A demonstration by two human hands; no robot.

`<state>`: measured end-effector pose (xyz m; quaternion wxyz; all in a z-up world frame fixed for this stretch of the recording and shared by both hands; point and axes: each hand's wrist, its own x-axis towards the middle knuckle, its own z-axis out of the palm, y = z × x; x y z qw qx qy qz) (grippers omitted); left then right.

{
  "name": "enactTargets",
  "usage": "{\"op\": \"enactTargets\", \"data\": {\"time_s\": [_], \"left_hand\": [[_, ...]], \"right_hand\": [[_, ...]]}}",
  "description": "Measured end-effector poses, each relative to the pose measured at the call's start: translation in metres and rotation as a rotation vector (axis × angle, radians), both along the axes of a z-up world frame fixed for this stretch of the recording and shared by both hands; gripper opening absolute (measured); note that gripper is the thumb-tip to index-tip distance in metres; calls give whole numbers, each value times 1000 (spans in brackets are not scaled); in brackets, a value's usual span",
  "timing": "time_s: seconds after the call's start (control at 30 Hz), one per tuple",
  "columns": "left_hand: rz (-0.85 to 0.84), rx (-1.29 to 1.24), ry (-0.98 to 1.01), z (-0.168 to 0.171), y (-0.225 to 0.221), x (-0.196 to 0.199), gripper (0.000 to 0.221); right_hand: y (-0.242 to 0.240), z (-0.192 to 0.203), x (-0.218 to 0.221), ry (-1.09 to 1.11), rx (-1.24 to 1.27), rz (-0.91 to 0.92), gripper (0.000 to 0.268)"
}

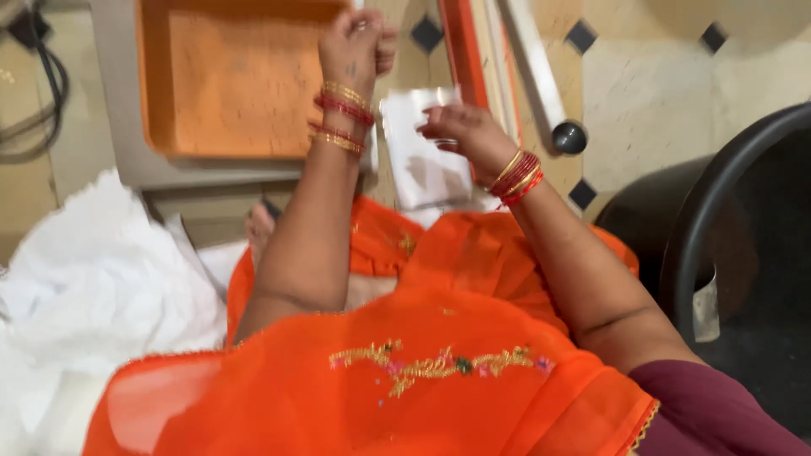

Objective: The person scoops nut powder from a large bucket into small plastic bags, weighs each bag on a digital scale, and seals the bags using a heat sealer.

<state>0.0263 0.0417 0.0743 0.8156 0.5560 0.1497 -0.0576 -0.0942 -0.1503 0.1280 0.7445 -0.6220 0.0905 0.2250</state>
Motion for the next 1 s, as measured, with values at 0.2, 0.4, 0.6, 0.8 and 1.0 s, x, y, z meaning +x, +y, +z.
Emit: {"op": "enactTargets", "data": {"time_s": [0.2, 0.4, 0.6, 0.8, 1.0], "left_hand": [[-8, -8, -70, -21, -10, -1, 17], [-19, -18, -85, -12, -8, -4, 15], [-73, 16, -85, -20, -19, -1, 13], [-162, 47, -99, -19, -13, -12, 6], [-275, 221, -129, -24, -21, -24, 11]], "right_hand": [[-5, -73, -34, -87, -1431, 832, 40], [3, -121, -18, -698, -1466, 628, 110], [17, -111, -26, -473, -1459, 753, 96], [3, -121, -27, -318, -1329, 552, 15], [-20, -92, -22, -329, -889, 58, 10]]}}
